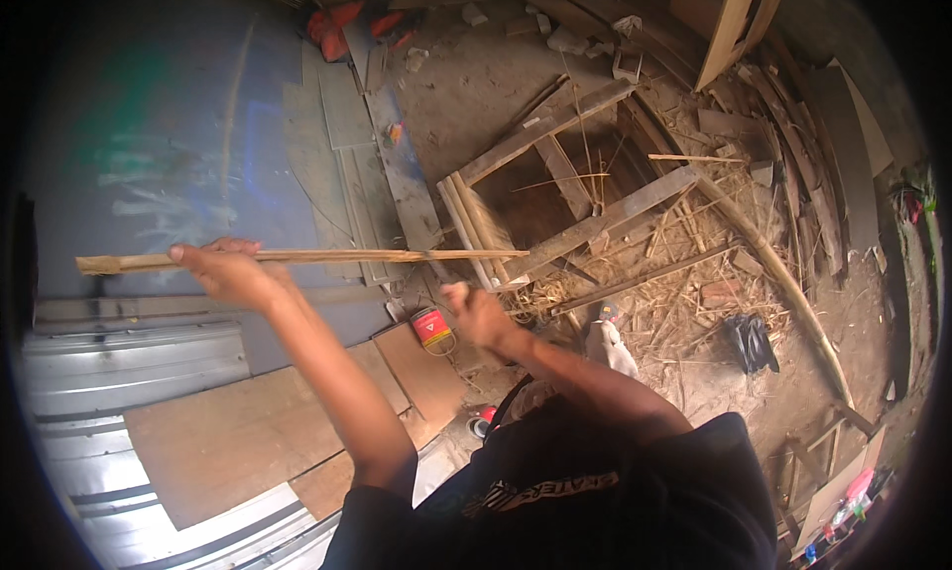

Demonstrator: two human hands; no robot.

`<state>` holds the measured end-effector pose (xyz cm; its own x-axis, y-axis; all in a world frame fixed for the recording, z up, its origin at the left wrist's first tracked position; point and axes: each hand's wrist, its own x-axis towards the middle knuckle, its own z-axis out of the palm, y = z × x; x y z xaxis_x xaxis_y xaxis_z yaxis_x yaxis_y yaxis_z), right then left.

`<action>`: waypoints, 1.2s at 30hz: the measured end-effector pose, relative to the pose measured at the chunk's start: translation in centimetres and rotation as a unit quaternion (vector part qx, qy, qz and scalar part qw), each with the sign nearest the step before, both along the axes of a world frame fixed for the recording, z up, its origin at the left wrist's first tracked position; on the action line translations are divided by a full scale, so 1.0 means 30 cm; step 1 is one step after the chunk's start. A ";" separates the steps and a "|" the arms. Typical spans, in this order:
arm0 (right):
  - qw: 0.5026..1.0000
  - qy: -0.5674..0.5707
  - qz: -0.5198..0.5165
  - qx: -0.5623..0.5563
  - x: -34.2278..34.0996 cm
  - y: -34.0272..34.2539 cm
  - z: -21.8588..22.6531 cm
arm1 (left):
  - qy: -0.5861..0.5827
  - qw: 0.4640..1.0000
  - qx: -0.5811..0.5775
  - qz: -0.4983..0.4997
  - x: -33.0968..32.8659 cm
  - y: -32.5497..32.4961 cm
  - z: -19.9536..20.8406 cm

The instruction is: The person holds a long wooden stick and uses a knife to shave thin strips from its surface. The person repeatedly rotates the stick and continues shaving along its length, producing wood shavings that fall to the floor.

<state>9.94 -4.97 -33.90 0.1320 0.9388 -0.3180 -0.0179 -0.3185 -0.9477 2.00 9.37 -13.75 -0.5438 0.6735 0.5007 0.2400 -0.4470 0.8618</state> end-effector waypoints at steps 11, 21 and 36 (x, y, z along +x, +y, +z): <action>0.998 0.053 -0.016 0.035 -0.049 -0.085 -0.445 | -0.017 0.999 0.011 0.026 -0.033 0.036 -0.013; 0.963 0.128 -0.049 -0.231 0.013 -0.165 -0.820 | 0.002 0.999 0.025 0.034 0.016 0.115 -0.021; 0.935 -0.035 0.096 -0.338 0.150 -0.221 -1.165 | -0.002 0.999 -0.045 0.028 -0.217 0.211 -0.044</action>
<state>14.46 -11.61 -68.87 0.0251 0.5342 -0.8450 0.1554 -0.8370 -0.5246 -4.51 15.70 -15.07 -0.5840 0.6841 0.4370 0.2580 -0.3540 0.8990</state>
